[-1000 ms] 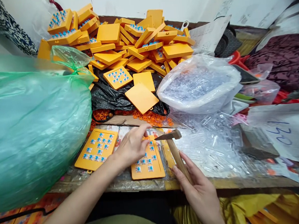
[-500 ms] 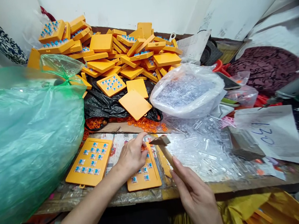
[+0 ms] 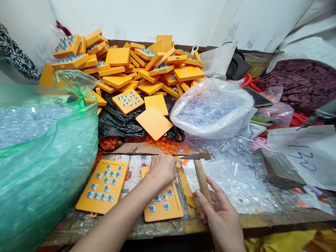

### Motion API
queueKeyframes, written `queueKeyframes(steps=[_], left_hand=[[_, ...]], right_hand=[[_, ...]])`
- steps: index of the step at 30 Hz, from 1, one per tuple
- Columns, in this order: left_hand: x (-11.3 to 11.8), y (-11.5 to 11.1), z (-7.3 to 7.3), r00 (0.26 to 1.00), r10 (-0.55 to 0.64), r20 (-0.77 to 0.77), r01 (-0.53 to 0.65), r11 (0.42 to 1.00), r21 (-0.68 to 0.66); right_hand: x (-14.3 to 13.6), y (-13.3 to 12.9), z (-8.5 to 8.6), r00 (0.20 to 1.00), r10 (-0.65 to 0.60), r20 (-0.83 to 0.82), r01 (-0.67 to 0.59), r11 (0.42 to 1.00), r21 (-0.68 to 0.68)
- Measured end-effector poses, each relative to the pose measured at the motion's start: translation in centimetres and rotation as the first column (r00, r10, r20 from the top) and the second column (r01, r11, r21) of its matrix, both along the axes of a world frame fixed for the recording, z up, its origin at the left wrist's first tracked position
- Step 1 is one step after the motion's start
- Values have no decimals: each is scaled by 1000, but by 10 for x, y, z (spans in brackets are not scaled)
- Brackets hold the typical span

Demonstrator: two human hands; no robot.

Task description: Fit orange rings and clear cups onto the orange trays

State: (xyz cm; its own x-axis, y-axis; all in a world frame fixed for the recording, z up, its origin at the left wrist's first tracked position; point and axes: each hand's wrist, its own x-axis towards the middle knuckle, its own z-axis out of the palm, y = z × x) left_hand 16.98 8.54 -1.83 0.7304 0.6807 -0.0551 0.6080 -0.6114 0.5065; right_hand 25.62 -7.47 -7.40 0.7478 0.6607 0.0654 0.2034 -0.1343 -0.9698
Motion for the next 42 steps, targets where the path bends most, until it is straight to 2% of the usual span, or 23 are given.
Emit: queueKeyframes(steps=[2,4,8,13,17,25,28,31,33,36,39,42], left_hand=[[10,1,2,999,5,-46,-5,1000,1],[11,5,4,998,17,-58,-15,999,29],[-14,32,6,991,123,-61,-115,985,132],[-46,67,-3,972,220,-84,-200,958,206],[-49,66,-9,976,207,-74,-186,956,227],[-50,60,-11,990,122,-73,-104,973,207],[-58,49,-8,993,115,-9,-110,972,209],[-71,17,-5,990,50,133,-74,980,185],[-79,-9,-6,962,-20,272,-19,990,143],[-84,-36,-11,946,-72,316,34,992,123],[-82,-44,-18,960,-70,272,40,993,115],[-81,-42,-21,964,-10,264,-2,999,45]], right_hand=[[1,-1,-1,992,14,-129,-18,999,-31],[3,-4,-3,981,18,-191,-26,999,-39],[3,-6,-4,974,22,-227,-26,1000,-18],[-1,-3,1,959,-11,-283,11,1000,-2],[-5,-2,4,956,-7,-292,11,1000,11],[-7,-4,7,974,9,-228,-14,1000,-19],[-7,-9,5,993,13,-116,-19,999,-48],[-9,-19,2,991,58,117,-50,996,-67],[-13,-27,3,954,133,270,-120,991,-66],[-17,-33,8,867,240,437,-245,969,-47],[-18,-35,15,795,283,536,-312,949,-39],[-17,-36,22,715,362,598,-372,921,-112]])
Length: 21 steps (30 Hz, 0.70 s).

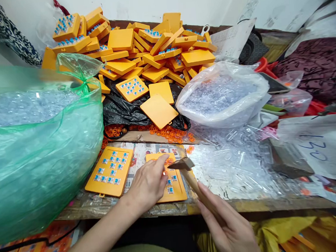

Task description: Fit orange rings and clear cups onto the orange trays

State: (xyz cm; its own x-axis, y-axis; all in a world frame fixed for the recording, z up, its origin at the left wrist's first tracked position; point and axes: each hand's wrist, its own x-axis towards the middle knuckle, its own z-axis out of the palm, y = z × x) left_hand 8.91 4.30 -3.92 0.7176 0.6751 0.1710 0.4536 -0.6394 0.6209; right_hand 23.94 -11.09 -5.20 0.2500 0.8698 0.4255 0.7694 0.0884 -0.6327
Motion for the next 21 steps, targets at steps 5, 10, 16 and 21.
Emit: queueKeyframes(steps=[5,10,16,21], left_hand=[[-3,2,0,997,61,41,-55,989,-137],[-5,2,-5,989,109,96,-87,974,-210],[-4,2,-6,986,113,123,-89,978,-187],[-4,0,-5,987,118,106,-98,978,-183]], right_hand=[[-2,-4,8,998,24,52,-25,1000,4],[-1,-5,6,993,71,100,-65,996,-61],[-1,0,4,994,38,103,-31,998,-62],[3,-5,8,991,49,123,-40,996,-78]])
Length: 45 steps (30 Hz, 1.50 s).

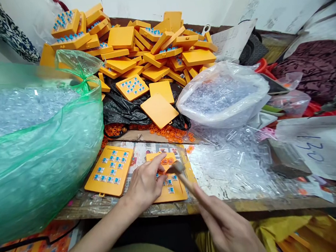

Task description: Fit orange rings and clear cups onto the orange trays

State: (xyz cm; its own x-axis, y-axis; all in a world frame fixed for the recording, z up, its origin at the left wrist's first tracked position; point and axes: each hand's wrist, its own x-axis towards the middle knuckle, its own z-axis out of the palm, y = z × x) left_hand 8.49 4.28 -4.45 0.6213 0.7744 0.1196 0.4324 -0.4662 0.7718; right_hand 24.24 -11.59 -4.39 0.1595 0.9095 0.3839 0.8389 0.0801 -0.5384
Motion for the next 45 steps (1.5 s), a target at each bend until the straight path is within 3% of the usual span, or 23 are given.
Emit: queueKeyframes(steps=[3,6,8,10,14,18,27,39,42,45], left_hand=[[-2,0,2,999,0,-48,-2,1000,-31],[-3,12,9,998,-36,-57,32,997,-77],[0,32,16,996,-1,-94,0,1000,-11],[9,57,23,980,100,-173,-78,988,130],[35,104,24,953,126,-275,-77,980,182],[50,124,14,939,89,-331,-33,985,170],[48,130,12,933,58,-356,-18,993,115],[47,125,8,952,24,-306,5,996,95],[40,109,15,958,25,-286,11,992,123],[17,71,22,973,7,-230,29,988,155]], right_hand=[[5,-4,-5,999,23,-29,-26,995,-95],[9,-2,-14,969,-73,-237,37,988,-151],[9,5,-20,874,-222,-433,152,970,-190],[8,15,-24,727,-342,-596,264,940,-217],[5,36,-24,520,-363,-774,283,927,-244],[5,42,-22,424,-355,-833,249,930,-270],[5,42,-23,366,-371,-854,260,921,-289],[4,43,-21,404,-380,-832,266,919,-290],[5,43,-23,426,-373,-824,277,921,-274],[2,36,-27,505,-373,-778,313,919,-238]])
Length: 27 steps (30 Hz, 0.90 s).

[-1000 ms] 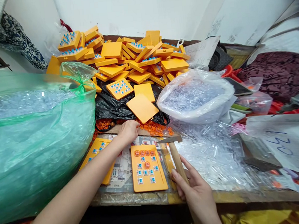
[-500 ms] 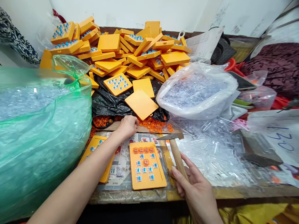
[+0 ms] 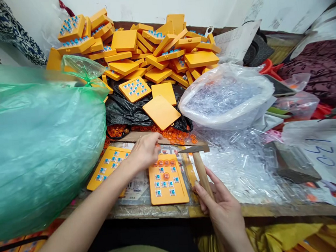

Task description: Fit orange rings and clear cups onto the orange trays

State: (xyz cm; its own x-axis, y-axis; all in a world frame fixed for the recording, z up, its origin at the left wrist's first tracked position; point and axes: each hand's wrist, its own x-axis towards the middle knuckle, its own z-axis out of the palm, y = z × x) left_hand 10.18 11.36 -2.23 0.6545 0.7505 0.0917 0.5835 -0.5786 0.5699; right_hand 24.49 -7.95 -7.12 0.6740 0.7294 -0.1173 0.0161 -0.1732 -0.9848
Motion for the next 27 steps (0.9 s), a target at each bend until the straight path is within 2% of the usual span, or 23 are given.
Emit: queueKeyframes(steps=[1,3,5,8,11,14,16,21,25,27], left_hand=[[-10,-16,1,1000,-17,26,17,1000,3],[-31,-47,-2,985,-30,171,33,999,-19],[-45,-72,-9,971,-23,237,39,997,-62],[-51,-89,-22,960,2,279,28,994,-103],[-47,-89,-29,958,20,287,13,993,-113],[-45,-86,-29,961,17,274,17,992,-123],[-46,-85,-28,962,20,273,16,992,-129],[-48,-85,-30,953,59,296,-6,984,-179],[-47,-84,-32,943,78,323,-14,981,-194],[-46,-86,-34,941,90,327,-23,979,-203]], right_hand=[[-2,-4,-1,998,5,63,-5,1000,-5],[-6,-11,-1,975,43,220,-43,999,-7],[-10,-19,4,918,116,380,-132,991,17],[-15,-26,17,801,213,560,-295,954,59],[-17,-31,31,716,257,649,-378,925,51],[-17,-36,38,689,260,676,-384,923,36],[-16,-38,38,663,282,693,-406,914,17],[-14,-40,33,520,443,730,-524,841,-137],[-16,-39,34,558,346,754,-472,880,-55],[-16,-39,34,557,371,743,-480,874,-76]])
